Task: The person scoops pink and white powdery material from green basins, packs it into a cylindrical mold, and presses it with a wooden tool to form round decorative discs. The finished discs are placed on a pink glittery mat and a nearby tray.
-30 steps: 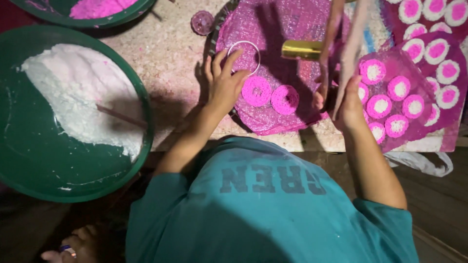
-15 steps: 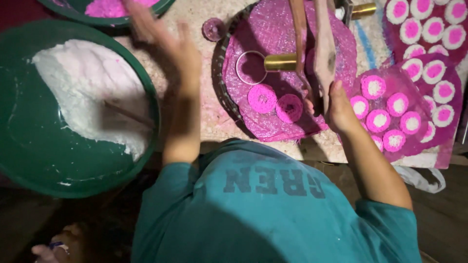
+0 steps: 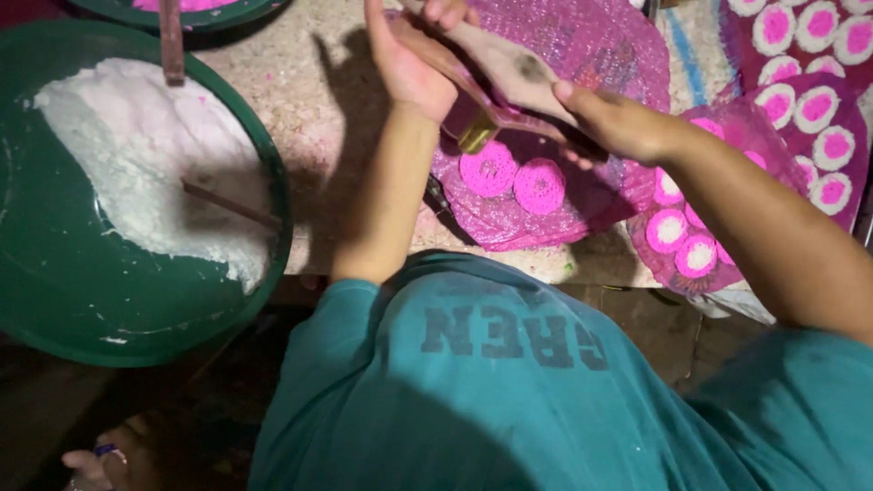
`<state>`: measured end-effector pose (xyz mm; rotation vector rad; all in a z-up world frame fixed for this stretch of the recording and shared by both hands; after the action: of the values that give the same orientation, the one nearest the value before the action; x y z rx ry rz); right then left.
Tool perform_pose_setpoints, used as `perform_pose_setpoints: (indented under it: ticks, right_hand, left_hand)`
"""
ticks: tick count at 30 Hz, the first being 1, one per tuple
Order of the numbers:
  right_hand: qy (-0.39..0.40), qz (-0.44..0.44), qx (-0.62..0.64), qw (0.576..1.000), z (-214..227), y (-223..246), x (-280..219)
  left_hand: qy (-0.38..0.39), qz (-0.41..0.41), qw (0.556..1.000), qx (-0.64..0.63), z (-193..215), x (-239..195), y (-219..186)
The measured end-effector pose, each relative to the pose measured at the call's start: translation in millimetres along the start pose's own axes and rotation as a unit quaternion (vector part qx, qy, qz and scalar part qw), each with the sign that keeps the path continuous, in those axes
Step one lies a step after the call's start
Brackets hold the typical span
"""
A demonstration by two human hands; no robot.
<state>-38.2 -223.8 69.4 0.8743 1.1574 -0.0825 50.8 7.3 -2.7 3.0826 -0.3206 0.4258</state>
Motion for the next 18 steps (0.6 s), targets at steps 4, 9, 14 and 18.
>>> perform_pose_setpoints:
  ticks: [4, 9, 14, 18]
  right_hand:
    - [-0.114, 0.018, -0.139, 0.984, -5.6, 19.1, 13.4]
    - [-0.156, 0.102, -0.222, 0.957, -20.4, 33.1, 27.0]
    - [-0.123, 0.005, -0.189, 0.974, -13.6, 31.8, 12.9]
    - [-0.193, 0.040, -0.260, 0.945, -4.7, 36.7, 3.6]
  left_hand:
    - [0.008, -0.018, 1.000, -0.005, 16.9, 3.1, -14.9]
    - [0.000, -0.020, 1.000, -0.006, 34.3, -4.0, -31.6]
    - [-0.065, -0.035, 0.997, -0.022, 49.6, -10.9, -10.0]
    - [-0.075, -0.041, 0.995, -0.045, 57.8, 2.1, 6.9]
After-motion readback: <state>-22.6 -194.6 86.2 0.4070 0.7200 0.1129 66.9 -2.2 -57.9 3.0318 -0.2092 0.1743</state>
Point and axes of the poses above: each hand's wrist, its own x-axis towards the middle knuckle, its own z-axis out of the back of the hand, y = z × x, the point moved 2 cm from there along x, towards the middle knuckle, and after that the axes turned 13 degrees about y, right-handed, at the moved point
